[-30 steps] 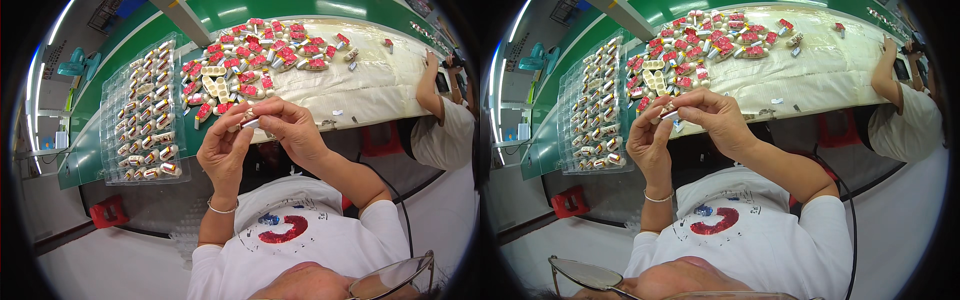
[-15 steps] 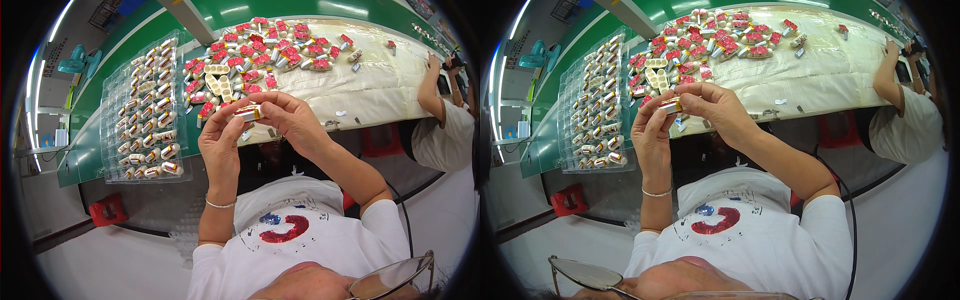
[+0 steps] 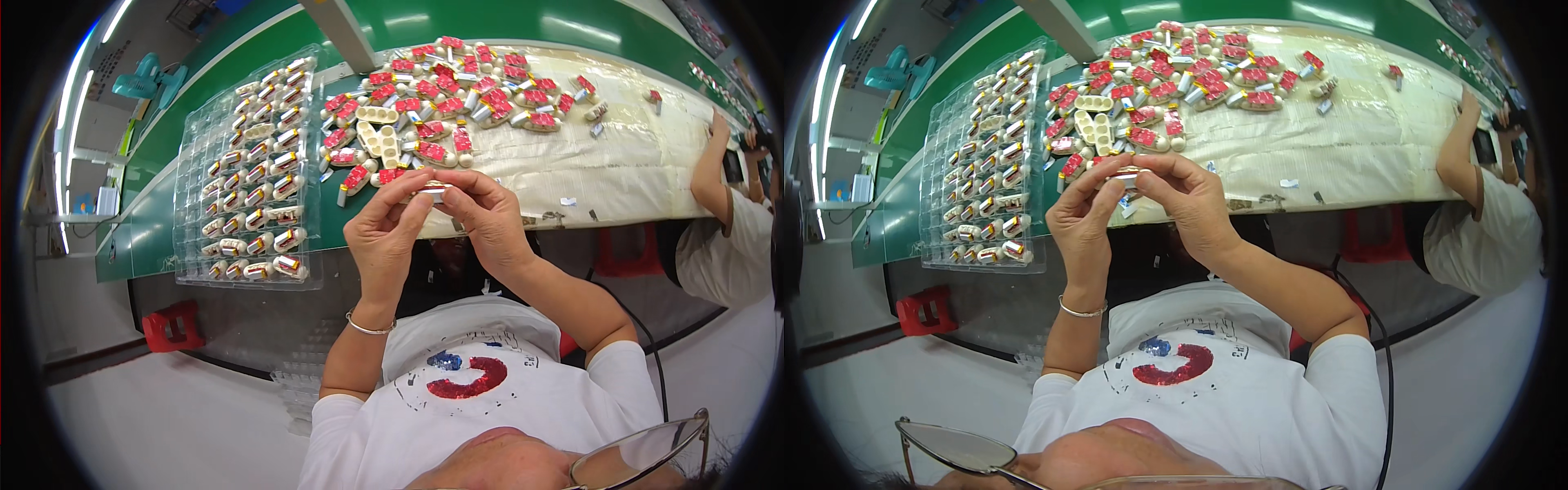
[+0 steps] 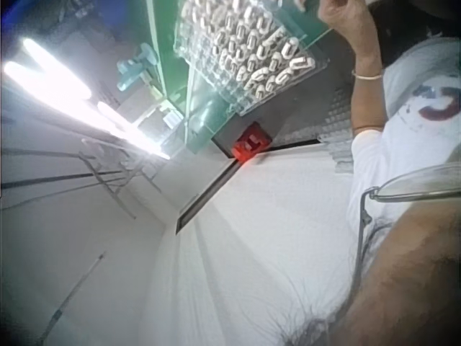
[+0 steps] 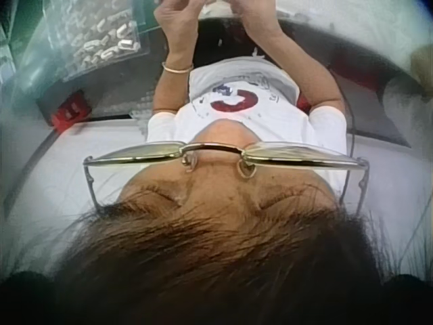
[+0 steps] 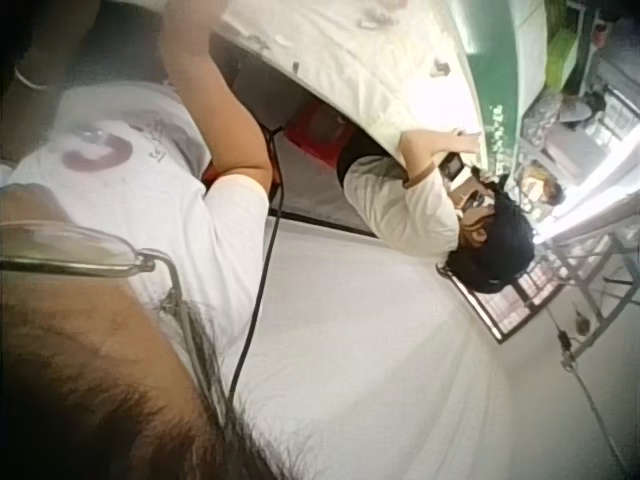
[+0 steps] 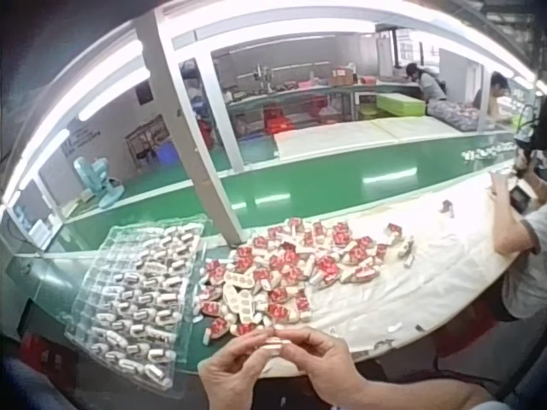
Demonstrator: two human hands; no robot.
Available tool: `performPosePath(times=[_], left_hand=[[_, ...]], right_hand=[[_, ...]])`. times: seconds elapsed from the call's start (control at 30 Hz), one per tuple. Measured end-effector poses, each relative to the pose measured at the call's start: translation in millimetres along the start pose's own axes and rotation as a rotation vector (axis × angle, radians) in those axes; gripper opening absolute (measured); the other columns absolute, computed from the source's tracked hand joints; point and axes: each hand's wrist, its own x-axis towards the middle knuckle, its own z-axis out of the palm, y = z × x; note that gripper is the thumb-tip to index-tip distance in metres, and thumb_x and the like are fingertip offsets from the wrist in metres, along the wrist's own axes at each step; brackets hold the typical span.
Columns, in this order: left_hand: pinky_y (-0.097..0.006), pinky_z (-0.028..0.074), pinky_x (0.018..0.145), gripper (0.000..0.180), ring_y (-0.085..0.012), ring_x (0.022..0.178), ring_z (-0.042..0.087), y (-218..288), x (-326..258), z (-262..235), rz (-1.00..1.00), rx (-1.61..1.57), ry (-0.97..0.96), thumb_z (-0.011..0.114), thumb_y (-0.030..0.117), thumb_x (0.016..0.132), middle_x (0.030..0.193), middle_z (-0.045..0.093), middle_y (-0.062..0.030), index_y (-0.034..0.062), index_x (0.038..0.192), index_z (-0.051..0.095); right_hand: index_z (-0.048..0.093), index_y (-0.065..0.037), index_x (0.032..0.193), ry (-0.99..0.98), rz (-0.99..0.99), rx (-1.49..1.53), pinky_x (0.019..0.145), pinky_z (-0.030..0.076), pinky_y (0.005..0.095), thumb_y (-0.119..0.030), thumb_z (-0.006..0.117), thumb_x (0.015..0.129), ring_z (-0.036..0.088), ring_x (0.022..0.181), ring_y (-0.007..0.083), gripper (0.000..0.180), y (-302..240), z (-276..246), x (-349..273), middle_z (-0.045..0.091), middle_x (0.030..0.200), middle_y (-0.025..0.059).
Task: The person sits at a green workbench and repeatedly picks up small white cylindrical candies and red foil wrappers. They wrap each candy individually by hand, folding the foil around the body, and place the finished items into a clear plastic tray. Another person is visible working in the background.
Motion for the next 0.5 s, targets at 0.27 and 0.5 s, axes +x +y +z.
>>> performPosePath(times=[0.27,0.5], left_hand=[[-0.023,0.052,0.081,0.023,-0.0094,0.093,0.063,1,16,-10,0.034,-0.035,-0.147,0.071,0.000,0.084,0.117,0.065,-0.0101,-0.0001,0.107,0.069],[-0.026,0.053,0.076,0.030,-0.0122,0.086,0.062,30,29,-55,0.286,0.585,-0.257,0.075,0.003,0.079,0.107,0.066,-0.0071,0.0022,0.108,0.069]], right_hand=[[0.063,0.001,0.115,-0.025,0.010,-0.141,0.087,0.049,0.0249,-0.008,0.068,0.089,0.063,0.096,0.0106,0.028,-13,-1,14,0.067,0.106,0.0063],[0.057,0.001,0.125,-0.255,0.100,-0.347,0.090,0.049,0.0272,-0.008,0.069,0.089,0.063,0.098,0.0122,0.040,-29,12,29,0.065,0.111,0.0085]])
